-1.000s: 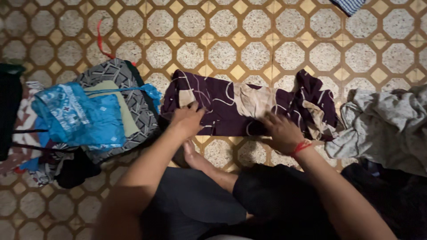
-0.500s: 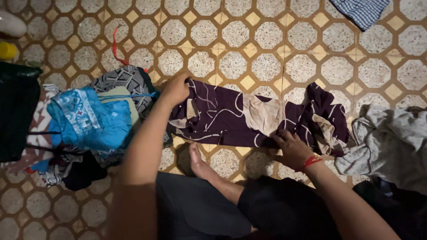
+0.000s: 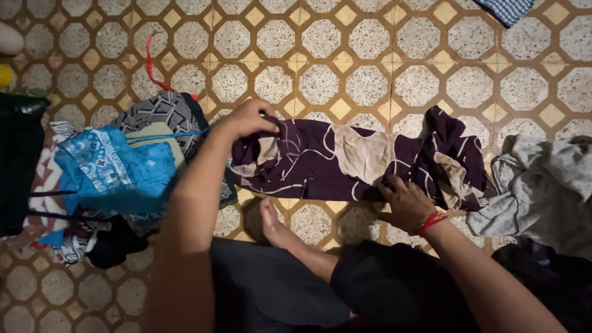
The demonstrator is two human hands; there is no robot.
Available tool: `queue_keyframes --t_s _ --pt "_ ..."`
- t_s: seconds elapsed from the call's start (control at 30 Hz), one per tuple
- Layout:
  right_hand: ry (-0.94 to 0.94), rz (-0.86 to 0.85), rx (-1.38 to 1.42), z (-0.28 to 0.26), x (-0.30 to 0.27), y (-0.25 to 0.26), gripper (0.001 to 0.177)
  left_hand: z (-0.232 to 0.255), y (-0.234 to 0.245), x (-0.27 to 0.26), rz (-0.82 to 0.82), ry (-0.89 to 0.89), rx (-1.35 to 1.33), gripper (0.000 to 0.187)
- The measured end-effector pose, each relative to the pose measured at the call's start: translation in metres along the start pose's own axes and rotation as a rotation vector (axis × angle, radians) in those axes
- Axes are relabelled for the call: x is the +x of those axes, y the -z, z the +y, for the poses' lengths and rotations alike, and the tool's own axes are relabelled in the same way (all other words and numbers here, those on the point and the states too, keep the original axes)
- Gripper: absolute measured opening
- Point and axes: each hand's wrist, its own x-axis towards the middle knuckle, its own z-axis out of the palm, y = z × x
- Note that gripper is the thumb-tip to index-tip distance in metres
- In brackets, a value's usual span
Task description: The person folds a purple patterned shirt and a black garment by hand while sitting on the floor.
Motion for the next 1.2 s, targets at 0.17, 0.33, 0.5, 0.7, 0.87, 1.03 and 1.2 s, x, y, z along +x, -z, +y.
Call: queue_keyframes --t_s 0.17,0.33,0.5,0.7,0.87,1.03,1.2 --pt "0.005 -0.017 0.004 -0.002 -0.001 0.002 0.092 0.007 -0.001 -0.013 -0.08 0.038 -0.441 0.04" --pt "0.013 0.011 -0.006 -0.003 -0.001 0.0 0.092 0.049 0.015 -0.029 -0.227 0.14 -0.488 0.055" --pt "0.009 0.004 0.004 -0.003 0.001 0.0 0.093 0.058 0.033 -0.029 0.0 0.231 -0.006 0.029" --pt "0.004 -0.004 0.005 -0.005 0.0 0.004 0.094 0.033 0.018 -0.024 0.35 0.029 0.621 0.022" --pt "-0.009 -0.026 -0.03 -0.007 0.001 0.005 0.102 0.015 0.014 -0.027 0.363 -0.051 0.887 0.034" --pt "-0.008 -0.03 -0.028 -0.008 -0.001 0.005 0.098 0.032 0.01 -0.036 0.552 0.209 0.776 0.055" --pt "-0.013 -0.046 -0.009 -0.009 -0.001 0.006 0.099 0.034 -0.017 -0.035 0.596 0.203 0.684 0.081"
